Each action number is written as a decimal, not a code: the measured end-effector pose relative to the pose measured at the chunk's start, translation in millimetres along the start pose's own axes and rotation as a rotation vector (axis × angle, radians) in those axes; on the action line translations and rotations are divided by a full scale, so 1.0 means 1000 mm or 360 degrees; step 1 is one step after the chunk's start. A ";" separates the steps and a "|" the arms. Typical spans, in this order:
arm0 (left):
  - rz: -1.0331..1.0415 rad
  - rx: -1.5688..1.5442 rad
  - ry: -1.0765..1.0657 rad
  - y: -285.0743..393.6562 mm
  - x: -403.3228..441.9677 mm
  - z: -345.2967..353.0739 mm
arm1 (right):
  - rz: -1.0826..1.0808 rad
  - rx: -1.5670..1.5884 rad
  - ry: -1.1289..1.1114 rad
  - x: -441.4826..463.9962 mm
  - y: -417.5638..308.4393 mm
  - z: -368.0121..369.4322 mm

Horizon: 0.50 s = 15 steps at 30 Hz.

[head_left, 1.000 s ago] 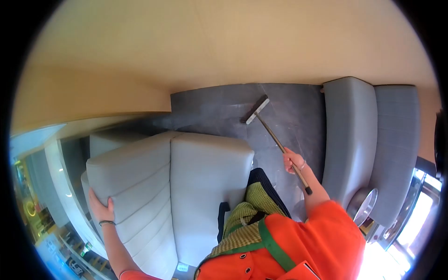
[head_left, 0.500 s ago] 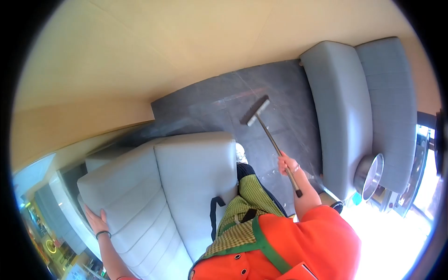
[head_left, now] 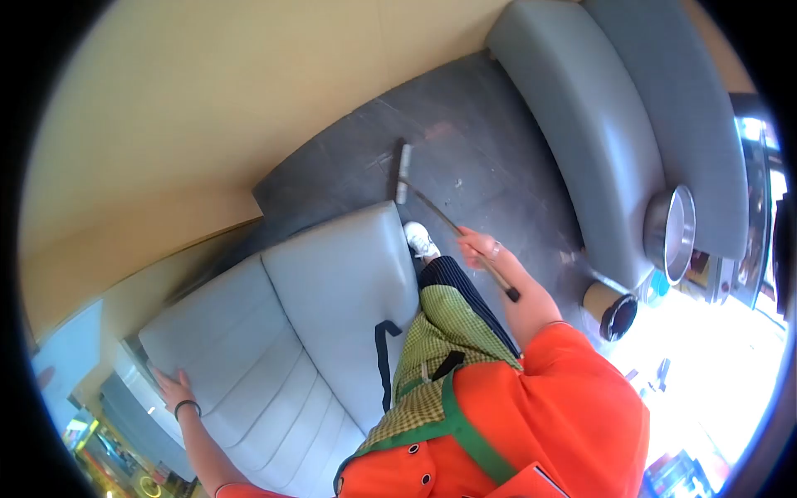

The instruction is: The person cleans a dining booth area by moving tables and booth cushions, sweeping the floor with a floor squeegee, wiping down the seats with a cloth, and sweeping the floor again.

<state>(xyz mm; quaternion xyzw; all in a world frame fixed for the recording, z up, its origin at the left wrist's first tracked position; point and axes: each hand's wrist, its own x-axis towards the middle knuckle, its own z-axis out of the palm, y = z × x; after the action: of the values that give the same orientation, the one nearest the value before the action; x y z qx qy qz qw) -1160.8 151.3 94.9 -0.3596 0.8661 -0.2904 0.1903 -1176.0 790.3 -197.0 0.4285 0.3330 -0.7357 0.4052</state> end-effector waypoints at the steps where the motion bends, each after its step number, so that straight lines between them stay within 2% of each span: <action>1: -0.0102 0.0059 -0.0036 0.008 -0.005 -0.004 | 0.0053 0.0085 0.0042 -0.014 0.012 -0.023; 5: -0.0159 0.0134 -0.0067 0.014 -0.013 -0.011 | 0.0175 0.0367 0.0296 -0.090 0.059 -0.094; 7: -0.0231 0.0095 0.0034 0.014 -0.001 0.009 | 0.0214 0.0575 0.0393 -0.114 0.071 -0.117; 8: -0.0163 0.0199 0.0149 0.012 0.004 0.027 | 0.0237 0.0670 0.0431 -0.127 0.076 -0.124; 9: -0.0162 0.0189 0.0171 0.020 -0.010 0.015 | 0.0221 0.0681 0.0417 -0.140 0.082 -0.132; 11: 0.0442 -0.0196 0.0516 0.046 -0.052 0.000 | 0.0294 0.0984 0.0267 -0.154 0.078 -0.141; 13: 0.0809 -0.0498 0.0662 0.072 -0.083 -0.004 | 0.0139 0.0952 0.0232 -0.166 0.050 -0.127; 15: 0.1012 -0.0670 0.0569 0.114 -0.117 -0.031 | -0.0077 0.0848 0.0138 -0.151 0.019 -0.110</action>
<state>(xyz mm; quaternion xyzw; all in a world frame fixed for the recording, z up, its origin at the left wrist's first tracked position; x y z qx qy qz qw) -1157.1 313.8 59.6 -0.0495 0.9938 -0.0916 0.0394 -1074.1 920.4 -109.2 0.5431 0.1547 -0.7878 0.2459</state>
